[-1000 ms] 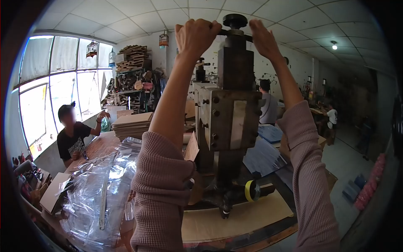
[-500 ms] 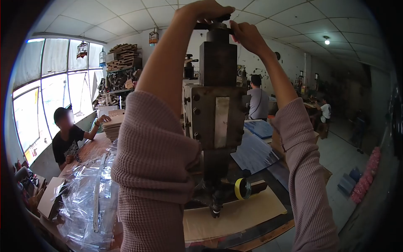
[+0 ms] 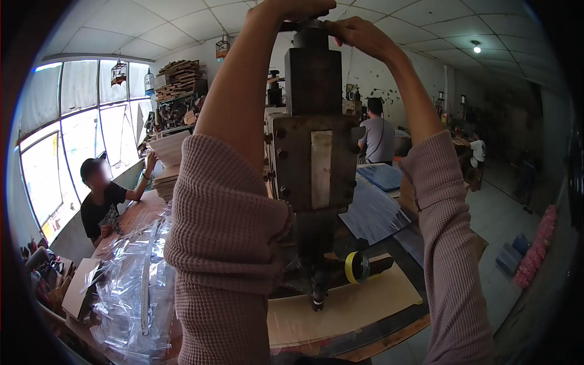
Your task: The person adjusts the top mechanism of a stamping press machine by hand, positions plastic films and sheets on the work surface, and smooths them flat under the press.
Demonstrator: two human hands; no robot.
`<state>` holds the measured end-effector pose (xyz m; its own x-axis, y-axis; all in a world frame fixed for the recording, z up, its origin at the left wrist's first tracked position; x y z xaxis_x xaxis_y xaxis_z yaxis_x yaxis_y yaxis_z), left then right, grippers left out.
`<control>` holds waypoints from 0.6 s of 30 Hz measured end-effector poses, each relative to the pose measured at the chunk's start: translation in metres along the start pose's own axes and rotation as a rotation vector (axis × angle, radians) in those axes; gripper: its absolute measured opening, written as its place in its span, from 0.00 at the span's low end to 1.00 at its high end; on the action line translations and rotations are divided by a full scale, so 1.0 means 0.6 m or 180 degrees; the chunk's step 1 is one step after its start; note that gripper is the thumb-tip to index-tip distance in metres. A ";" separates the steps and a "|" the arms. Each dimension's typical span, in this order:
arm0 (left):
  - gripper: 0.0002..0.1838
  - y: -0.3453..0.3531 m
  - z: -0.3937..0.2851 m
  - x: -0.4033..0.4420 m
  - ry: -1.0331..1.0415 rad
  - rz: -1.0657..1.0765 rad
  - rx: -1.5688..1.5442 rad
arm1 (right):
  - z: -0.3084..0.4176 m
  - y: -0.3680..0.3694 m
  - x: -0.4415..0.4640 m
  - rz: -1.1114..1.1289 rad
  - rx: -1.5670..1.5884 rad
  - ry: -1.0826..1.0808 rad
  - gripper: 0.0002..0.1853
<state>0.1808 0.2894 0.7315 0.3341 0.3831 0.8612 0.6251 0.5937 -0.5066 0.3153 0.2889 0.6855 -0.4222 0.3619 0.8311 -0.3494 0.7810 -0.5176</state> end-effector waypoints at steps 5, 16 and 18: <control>0.31 -0.001 0.009 0.002 -0.0114 -0.0078 -0.0071 | -0.001 -0.019 0.002 -0.0149 -0.0453 0.0042 0.36; 0.33 -0.004 0.009 0.003 -0.0294 -0.0105 0.0113 | 0.041 -0.063 -0.014 -0.0048 -0.0632 0.0675 0.37; 0.34 -0.002 0.011 0.008 -0.0273 -0.0055 0.0146 | 0.014 -0.065 -0.019 0.0105 -0.0180 0.1026 0.36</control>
Point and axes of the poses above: each hand's wrist, its own x-axis towards the middle knuckle, its own y-axis out of the palm, z = x × y, the point moved 7 cm from there along x, towards the middle knuckle, and after that the axes turned 3 degrees about -y, right-handed, at the moved point
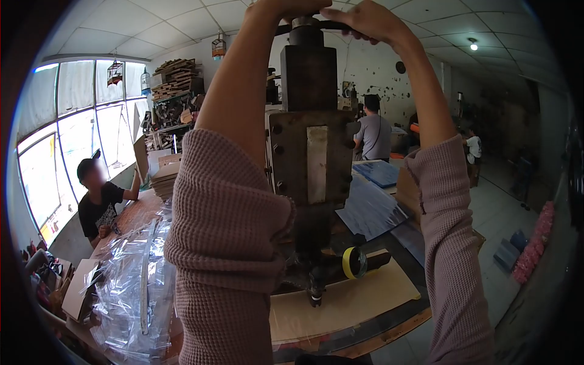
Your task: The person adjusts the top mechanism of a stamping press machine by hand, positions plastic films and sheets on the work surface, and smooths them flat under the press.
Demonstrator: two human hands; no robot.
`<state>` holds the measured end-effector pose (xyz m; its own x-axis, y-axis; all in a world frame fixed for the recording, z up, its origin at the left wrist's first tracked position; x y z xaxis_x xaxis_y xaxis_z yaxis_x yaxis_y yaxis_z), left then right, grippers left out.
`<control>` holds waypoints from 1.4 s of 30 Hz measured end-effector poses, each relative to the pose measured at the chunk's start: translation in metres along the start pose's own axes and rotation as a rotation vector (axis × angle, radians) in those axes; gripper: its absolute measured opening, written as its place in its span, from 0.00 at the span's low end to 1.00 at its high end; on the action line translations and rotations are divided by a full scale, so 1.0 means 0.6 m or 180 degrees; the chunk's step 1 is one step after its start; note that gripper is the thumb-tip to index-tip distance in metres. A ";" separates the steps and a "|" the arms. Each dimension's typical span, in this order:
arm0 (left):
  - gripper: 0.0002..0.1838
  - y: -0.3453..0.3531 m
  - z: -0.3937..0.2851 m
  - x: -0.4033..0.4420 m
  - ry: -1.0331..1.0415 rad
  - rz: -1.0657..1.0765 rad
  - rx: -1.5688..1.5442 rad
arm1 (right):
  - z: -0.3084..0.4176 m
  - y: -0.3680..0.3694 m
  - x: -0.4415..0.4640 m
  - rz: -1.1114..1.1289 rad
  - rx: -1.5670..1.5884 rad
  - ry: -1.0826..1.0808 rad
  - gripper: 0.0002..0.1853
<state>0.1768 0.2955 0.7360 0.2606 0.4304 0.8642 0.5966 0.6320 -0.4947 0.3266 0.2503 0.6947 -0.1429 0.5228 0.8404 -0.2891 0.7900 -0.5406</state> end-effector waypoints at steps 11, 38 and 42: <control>0.31 -0.010 -0.009 -0.019 0.0048 -0.0058 -0.0008 | 0.012 -0.002 -0.005 -0.0679 -0.1051 -0.0362 0.37; 0.36 0.089 0.122 -0.011 0.1134 -0.0931 0.1174 | 0.064 0.005 -0.051 -0.0833 -0.1053 -0.0581 0.30; 0.35 0.086 0.115 -0.023 0.0937 -0.1016 0.1459 | 0.061 0.001 -0.049 -0.0750 -0.0811 -0.0784 0.31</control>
Point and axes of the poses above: each hand's wrist, its own x-axis towards the middle knuckle, its own y-axis out of the palm, z = x × y, the point moved 7 cm from there along x, towards the middle knuckle, and after that the axes turned 3 degrees about -y, right-handed, at the moved point
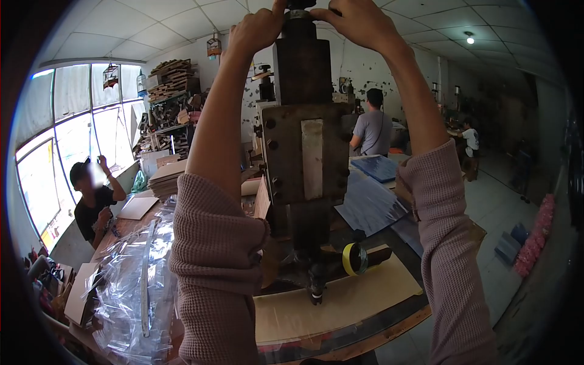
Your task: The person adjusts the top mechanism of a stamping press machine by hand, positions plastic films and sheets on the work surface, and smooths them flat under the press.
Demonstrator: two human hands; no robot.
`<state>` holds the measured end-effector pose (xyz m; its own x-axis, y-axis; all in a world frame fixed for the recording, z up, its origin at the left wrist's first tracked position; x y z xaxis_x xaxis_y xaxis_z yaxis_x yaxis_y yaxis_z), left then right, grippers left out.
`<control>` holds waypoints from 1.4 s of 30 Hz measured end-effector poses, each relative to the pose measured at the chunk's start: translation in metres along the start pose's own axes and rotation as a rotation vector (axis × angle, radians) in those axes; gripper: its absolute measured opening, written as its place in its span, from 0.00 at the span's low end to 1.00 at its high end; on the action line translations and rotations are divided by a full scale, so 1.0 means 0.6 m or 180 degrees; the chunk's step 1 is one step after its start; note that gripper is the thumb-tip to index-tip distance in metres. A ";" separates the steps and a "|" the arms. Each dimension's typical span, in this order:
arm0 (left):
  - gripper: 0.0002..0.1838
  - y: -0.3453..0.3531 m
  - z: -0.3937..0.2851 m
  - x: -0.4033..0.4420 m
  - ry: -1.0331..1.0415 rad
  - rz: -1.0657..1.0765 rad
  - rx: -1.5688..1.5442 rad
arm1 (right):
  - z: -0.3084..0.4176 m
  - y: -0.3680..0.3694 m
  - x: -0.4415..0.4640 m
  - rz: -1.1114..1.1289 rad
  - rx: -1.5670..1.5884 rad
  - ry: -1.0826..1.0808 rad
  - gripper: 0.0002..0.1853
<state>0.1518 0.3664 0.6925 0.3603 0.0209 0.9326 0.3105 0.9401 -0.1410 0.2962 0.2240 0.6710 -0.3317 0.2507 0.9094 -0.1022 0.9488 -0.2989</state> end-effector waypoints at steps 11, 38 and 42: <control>0.34 -0.055 -0.002 -0.028 -0.0859 0.0907 -0.2136 | -0.039 0.012 0.079 0.0792 0.0214 0.0290 0.41; 0.46 -0.083 -0.035 -0.037 -0.0340 0.0839 -0.2641 | 0.053 0.032 0.140 0.0168 -0.0182 0.0473 0.28; 0.46 -0.098 -0.036 -0.043 -0.0613 0.1183 -0.2297 | 0.038 -0.029 0.044 -0.0922 -0.0752 0.0385 0.32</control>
Point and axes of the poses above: each hand's wrist, its own x-axis towards the middle knuckle, its own y-axis out of the palm, z = x × y, the point moved 7 cm from there along x, towards the middle knuckle, and after that the axes turned 3 degrees about -y, right-handed, at the moved point
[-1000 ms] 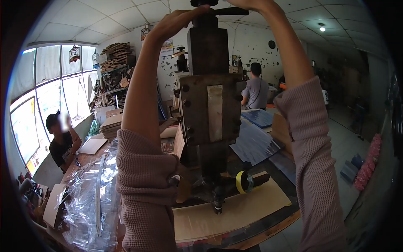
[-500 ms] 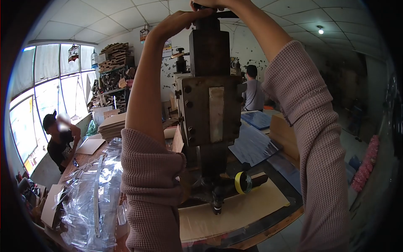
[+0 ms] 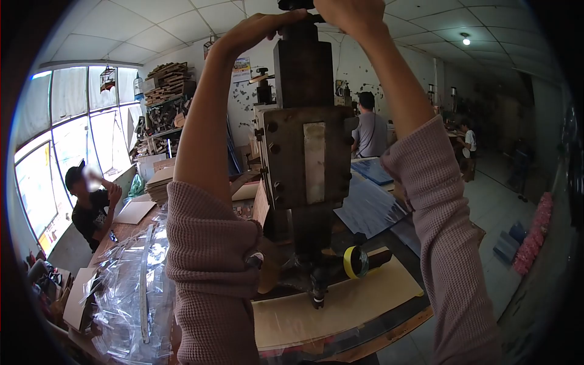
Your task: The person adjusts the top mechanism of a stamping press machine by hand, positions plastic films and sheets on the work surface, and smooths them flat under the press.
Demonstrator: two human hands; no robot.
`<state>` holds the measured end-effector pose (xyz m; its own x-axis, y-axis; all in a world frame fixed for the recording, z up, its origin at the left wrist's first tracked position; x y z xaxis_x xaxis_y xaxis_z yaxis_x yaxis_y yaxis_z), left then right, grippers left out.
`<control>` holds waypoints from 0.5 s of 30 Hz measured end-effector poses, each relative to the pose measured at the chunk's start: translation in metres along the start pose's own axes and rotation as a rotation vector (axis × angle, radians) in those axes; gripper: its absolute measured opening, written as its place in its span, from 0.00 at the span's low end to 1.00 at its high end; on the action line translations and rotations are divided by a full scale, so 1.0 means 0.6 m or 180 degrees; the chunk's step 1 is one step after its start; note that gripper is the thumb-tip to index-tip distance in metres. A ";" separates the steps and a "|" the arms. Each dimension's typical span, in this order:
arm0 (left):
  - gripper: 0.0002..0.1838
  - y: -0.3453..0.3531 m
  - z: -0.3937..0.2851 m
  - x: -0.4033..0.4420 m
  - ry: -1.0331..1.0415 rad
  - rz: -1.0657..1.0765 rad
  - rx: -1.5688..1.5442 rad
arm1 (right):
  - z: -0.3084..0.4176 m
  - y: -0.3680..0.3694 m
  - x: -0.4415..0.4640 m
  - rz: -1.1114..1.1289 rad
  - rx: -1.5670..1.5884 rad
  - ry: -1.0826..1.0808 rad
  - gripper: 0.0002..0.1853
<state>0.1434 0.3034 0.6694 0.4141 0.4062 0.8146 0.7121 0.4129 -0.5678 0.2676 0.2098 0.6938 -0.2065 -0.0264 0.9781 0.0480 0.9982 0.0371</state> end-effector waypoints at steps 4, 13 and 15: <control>0.49 -0.009 -0.008 0.008 0.0009 -0.0324 0.0597 | -0.047 0.086 -0.020 -0.0150 0.0499 0.0103 0.34; 0.49 -0.024 0.021 0.045 -0.0041 -0.0364 0.1048 | -0.087 0.117 0.027 0.0494 0.1030 0.0325 0.36; 0.41 -0.020 -0.005 0.016 -0.0309 -0.0387 0.1216 | -0.064 0.114 0.058 0.0827 0.1858 0.0097 0.40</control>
<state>0.1406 0.3003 0.6844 0.2714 0.4034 0.8739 0.4832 0.7281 -0.4862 0.3015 0.2753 0.7382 -0.2314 0.2274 0.9459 -0.4492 0.8374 -0.3112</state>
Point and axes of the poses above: each hand's wrist, its own x-axis towards the middle knuckle, its own y-axis out of the palm, z = x × y, the point moved 7 cm from there along x, towards the middle knuckle, and after that the axes turned 3 degrees about -y, right-handed, at the moved point
